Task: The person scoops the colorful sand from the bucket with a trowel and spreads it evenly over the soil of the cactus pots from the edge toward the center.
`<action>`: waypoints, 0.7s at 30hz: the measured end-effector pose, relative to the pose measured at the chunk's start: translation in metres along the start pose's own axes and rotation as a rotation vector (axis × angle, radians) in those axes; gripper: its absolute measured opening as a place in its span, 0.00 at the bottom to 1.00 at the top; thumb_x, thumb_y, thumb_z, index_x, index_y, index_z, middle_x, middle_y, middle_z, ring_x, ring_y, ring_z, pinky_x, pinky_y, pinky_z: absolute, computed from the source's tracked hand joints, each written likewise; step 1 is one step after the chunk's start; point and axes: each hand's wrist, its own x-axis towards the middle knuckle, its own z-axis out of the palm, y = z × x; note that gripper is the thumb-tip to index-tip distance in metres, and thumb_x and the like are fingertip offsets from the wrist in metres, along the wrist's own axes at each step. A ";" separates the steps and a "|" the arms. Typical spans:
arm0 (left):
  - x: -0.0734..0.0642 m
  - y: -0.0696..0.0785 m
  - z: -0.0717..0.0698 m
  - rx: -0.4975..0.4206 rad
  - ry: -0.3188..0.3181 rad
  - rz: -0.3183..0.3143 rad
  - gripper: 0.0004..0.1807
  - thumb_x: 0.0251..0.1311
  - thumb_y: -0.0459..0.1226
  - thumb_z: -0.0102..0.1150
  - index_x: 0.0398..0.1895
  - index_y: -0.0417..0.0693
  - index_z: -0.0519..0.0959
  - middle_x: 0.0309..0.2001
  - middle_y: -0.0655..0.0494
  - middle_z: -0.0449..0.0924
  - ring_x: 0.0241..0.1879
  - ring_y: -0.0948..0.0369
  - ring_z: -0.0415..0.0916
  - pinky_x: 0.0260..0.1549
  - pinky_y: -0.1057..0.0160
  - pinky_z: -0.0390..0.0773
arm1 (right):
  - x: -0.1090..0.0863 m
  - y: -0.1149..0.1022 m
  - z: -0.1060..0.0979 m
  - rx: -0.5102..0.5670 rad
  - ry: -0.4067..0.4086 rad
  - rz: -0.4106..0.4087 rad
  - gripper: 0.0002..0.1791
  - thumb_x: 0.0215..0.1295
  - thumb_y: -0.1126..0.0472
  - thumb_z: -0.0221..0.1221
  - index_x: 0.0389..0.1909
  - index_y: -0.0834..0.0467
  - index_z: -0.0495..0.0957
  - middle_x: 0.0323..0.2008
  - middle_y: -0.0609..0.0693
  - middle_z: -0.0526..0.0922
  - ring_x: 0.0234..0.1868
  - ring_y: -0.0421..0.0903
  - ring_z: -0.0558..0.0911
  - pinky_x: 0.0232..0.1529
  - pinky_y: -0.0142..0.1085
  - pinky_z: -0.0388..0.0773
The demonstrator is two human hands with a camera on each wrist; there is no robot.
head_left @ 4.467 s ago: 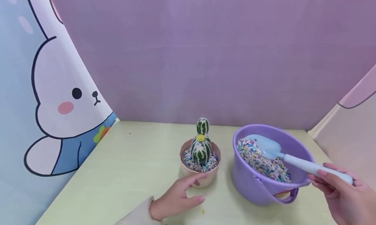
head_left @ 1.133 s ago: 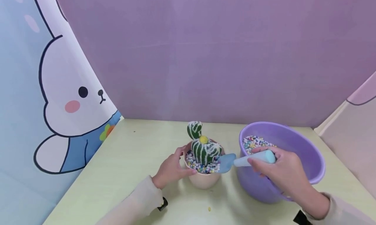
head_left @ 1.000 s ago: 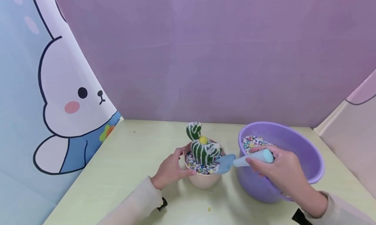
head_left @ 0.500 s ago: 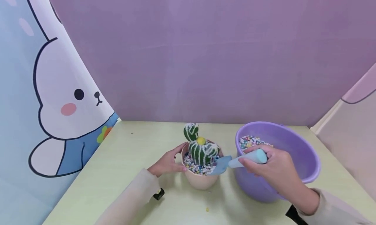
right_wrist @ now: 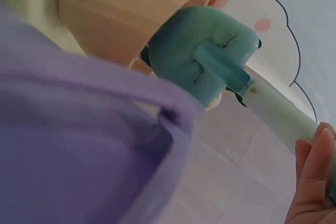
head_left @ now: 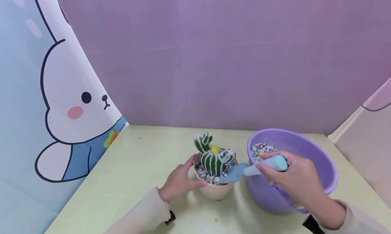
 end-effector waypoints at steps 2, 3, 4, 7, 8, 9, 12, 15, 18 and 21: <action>-0.002 0.002 0.000 0.017 0.011 0.003 0.54 0.45 0.55 0.71 0.73 0.42 0.57 0.51 0.38 0.78 0.48 0.44 0.76 0.43 0.44 0.76 | 0.000 0.003 -0.001 -0.016 0.038 -0.058 0.13 0.47 0.65 0.72 0.36 0.60 0.84 0.14 0.37 0.80 0.13 0.34 0.76 0.10 0.26 0.66; -0.002 0.002 0.000 0.024 0.017 0.009 0.54 0.45 0.55 0.71 0.73 0.43 0.57 0.50 0.39 0.79 0.48 0.44 0.76 0.43 0.44 0.76 | 0.000 0.005 -0.002 -0.024 0.051 -0.082 0.12 0.46 0.66 0.72 0.35 0.60 0.85 0.14 0.36 0.80 0.13 0.33 0.76 0.10 0.25 0.66; -0.003 0.002 -0.001 0.031 0.024 0.017 0.53 0.45 0.56 0.71 0.72 0.44 0.58 0.50 0.39 0.79 0.47 0.44 0.76 0.43 0.44 0.76 | -0.001 0.006 -0.003 -0.026 0.060 -0.103 0.12 0.45 0.67 0.72 0.34 0.60 0.84 0.13 0.36 0.79 0.13 0.32 0.76 0.10 0.25 0.65; -0.005 0.003 -0.002 0.039 0.047 0.047 0.51 0.45 0.56 0.71 0.71 0.46 0.61 0.51 0.42 0.79 0.48 0.44 0.76 0.44 0.43 0.75 | -0.002 0.009 -0.005 -0.017 0.072 -0.134 0.11 0.44 0.68 0.71 0.32 0.59 0.84 0.12 0.34 0.79 0.13 0.31 0.75 0.11 0.25 0.65; -0.005 0.003 -0.002 0.035 0.053 0.060 0.50 0.45 0.55 0.71 0.71 0.47 0.61 0.51 0.43 0.79 0.48 0.44 0.76 0.44 0.43 0.75 | -0.004 0.010 -0.006 -0.012 0.068 -0.131 0.11 0.44 0.69 0.71 0.32 0.60 0.84 0.12 0.35 0.79 0.13 0.31 0.76 0.12 0.24 0.66; -0.005 0.003 -0.002 0.032 0.056 0.070 0.50 0.46 0.55 0.71 0.71 0.48 0.62 0.52 0.44 0.79 0.49 0.45 0.76 0.45 0.43 0.75 | -0.005 0.010 -0.006 -0.009 0.064 -0.128 0.11 0.44 0.69 0.71 0.31 0.60 0.84 0.12 0.34 0.79 0.14 0.31 0.76 0.13 0.24 0.66; -0.006 0.004 -0.004 0.044 0.081 0.084 0.50 0.44 0.55 0.72 0.70 0.45 0.63 0.53 0.43 0.78 0.50 0.44 0.75 0.47 0.43 0.74 | -0.007 0.011 -0.008 0.005 0.069 -0.146 0.11 0.42 0.71 0.72 0.30 0.59 0.84 0.13 0.34 0.79 0.15 0.30 0.77 0.13 0.24 0.67; -0.009 0.007 -0.008 0.102 0.132 0.085 0.49 0.42 0.56 0.72 0.67 0.43 0.67 0.52 0.42 0.79 0.49 0.45 0.76 0.44 0.45 0.76 | -0.008 0.012 -0.015 -0.020 0.092 -0.139 0.12 0.42 0.71 0.72 0.30 0.58 0.84 0.13 0.34 0.79 0.15 0.31 0.76 0.12 0.24 0.67; -0.014 0.013 -0.015 0.188 0.228 0.138 0.43 0.41 0.56 0.72 0.60 0.43 0.74 0.48 0.44 0.81 0.45 0.48 0.78 0.38 0.48 0.78 | -0.007 0.017 -0.030 -0.050 0.073 -0.070 0.12 0.46 0.67 0.72 0.33 0.55 0.84 0.15 0.36 0.81 0.16 0.33 0.78 0.13 0.26 0.70; -0.017 0.020 -0.021 0.253 0.310 0.234 0.35 0.42 0.56 0.72 0.52 0.45 0.80 0.43 0.50 0.84 0.41 0.53 0.79 0.36 0.52 0.78 | -0.007 0.030 -0.050 -0.040 0.022 0.029 0.11 0.54 0.63 0.69 0.38 0.50 0.83 0.20 0.40 0.84 0.21 0.37 0.82 0.18 0.28 0.75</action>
